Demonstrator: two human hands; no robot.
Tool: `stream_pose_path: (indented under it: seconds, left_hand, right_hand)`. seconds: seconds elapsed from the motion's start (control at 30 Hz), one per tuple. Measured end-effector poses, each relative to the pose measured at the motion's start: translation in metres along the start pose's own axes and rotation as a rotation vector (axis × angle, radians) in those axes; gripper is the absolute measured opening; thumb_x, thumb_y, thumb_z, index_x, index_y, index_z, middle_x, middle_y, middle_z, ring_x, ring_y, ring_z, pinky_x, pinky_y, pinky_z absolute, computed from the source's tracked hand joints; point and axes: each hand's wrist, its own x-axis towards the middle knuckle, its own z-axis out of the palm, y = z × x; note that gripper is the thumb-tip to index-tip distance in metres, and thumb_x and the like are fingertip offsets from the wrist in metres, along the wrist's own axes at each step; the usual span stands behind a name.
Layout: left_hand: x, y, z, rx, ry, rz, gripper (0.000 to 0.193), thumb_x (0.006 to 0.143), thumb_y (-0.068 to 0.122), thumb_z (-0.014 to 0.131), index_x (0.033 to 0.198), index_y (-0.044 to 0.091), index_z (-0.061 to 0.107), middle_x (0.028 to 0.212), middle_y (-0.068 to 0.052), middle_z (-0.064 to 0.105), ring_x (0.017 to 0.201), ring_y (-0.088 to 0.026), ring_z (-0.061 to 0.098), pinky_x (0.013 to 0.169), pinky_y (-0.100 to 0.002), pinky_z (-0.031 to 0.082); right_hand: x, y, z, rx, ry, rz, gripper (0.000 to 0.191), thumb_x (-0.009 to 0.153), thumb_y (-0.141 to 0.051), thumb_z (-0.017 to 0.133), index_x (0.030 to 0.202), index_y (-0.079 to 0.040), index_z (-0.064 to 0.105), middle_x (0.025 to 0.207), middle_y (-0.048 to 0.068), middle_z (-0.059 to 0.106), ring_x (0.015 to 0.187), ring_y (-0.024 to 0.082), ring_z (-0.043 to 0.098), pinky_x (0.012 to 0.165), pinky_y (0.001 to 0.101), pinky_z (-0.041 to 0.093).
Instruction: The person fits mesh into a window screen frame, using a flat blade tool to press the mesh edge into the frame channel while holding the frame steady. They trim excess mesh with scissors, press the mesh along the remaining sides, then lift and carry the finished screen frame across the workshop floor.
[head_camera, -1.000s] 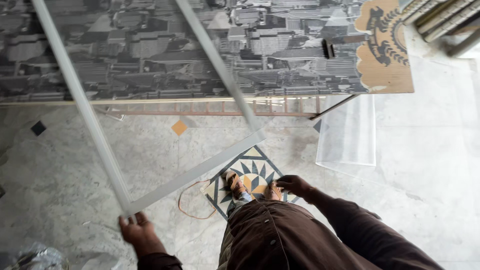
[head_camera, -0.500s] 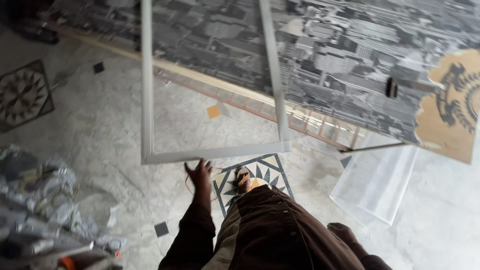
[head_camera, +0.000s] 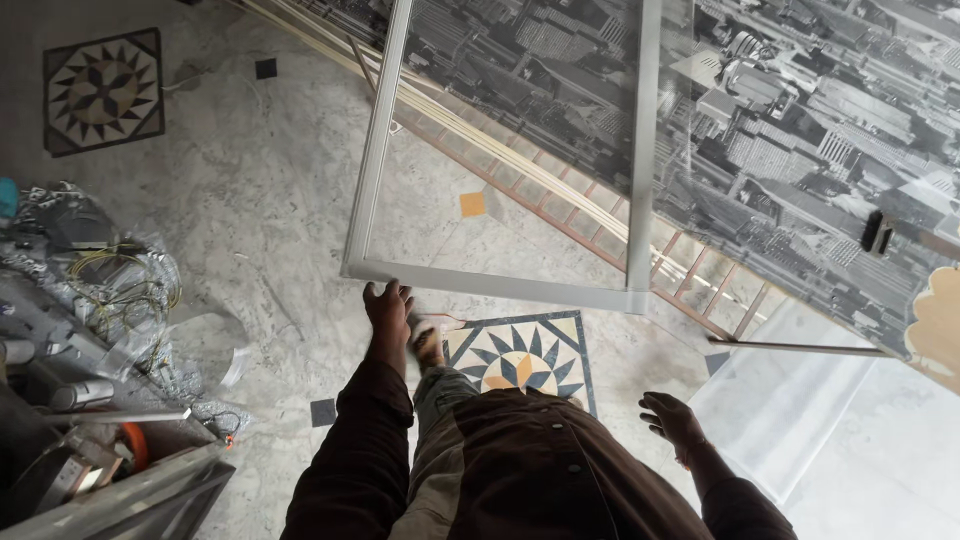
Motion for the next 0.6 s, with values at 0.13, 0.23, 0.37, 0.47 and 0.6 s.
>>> stream_pose_path:
  seconds: [0.13,0.23,0.37,0.47,0.6]
  left_hand:
    - [0.060,0.034,-0.015,0.116,-0.009,0.050,0.081,0.096,0.018,0.066,0.160,0.008,0.018,0.114,-0.016,0.071,0.090,-0.024,0.072,0.066,-0.037,0.053]
    - [0.107,0.064,-0.034,0.192,-0.070,0.034,0.083,0.096,0.018,0.065,0.159,0.006,0.013,0.102,-0.021,0.073,0.078,-0.024,0.071,0.059,-0.036,0.049]
    - [0.166,0.118,-0.074,0.322,-0.299,-0.025,0.071,0.093,0.014,0.063,0.156,0.005,0.030,0.108,-0.012,0.077,0.082,-0.018,0.073,0.063,-0.030,0.052]
    - [0.218,0.167,-0.092,0.396,-0.404,-0.082,0.069,0.093,0.015,0.062,0.156,0.006,0.035,0.113,-0.009,0.076,0.086,-0.016,0.073,0.065,-0.028,0.052]
    - [0.292,0.222,-0.108,0.370,-0.509,-0.120,0.079,0.092,0.015,0.063,0.159,0.006,0.023,0.124,-0.007,0.074,0.091,-0.017,0.075,0.069,-0.030,0.053]
  right_hand:
    - [0.006,-0.025,0.083,0.041,0.032,0.112,0.047,0.098,-0.034,0.062,0.139,-0.011,0.063,0.129,0.007,0.074,0.111,0.025,0.071,0.093,0.0392,0.054]
    - [-0.001,-0.030,0.156,-0.035,0.159,0.218,0.042,0.099,-0.034,0.061,0.135,-0.013,0.067,0.126,0.005,0.075,0.109,0.022,0.072,0.089,0.0389,0.053]
    - [-0.001,-0.052,0.272,-0.103,0.083,0.204,0.037,0.098,-0.032,0.064,0.127,-0.010,0.073,0.116,0.009,0.079,0.099,0.026,0.073,0.083,0.0402,0.056]
    - [0.005,-0.084,0.351,-0.419,-0.072,0.115,0.037,0.096,-0.034,0.067,0.126,-0.015,0.072,0.115,0.007,0.079,0.101,0.024,0.073,0.086,0.0420,0.056]
    - [0.042,-0.151,0.445,-0.908,-0.290,-0.242,0.041,0.092,-0.038,0.067,0.130,-0.023,0.071,0.126,0.005,0.076,0.118,0.023,0.071,0.103,0.0407,0.054]
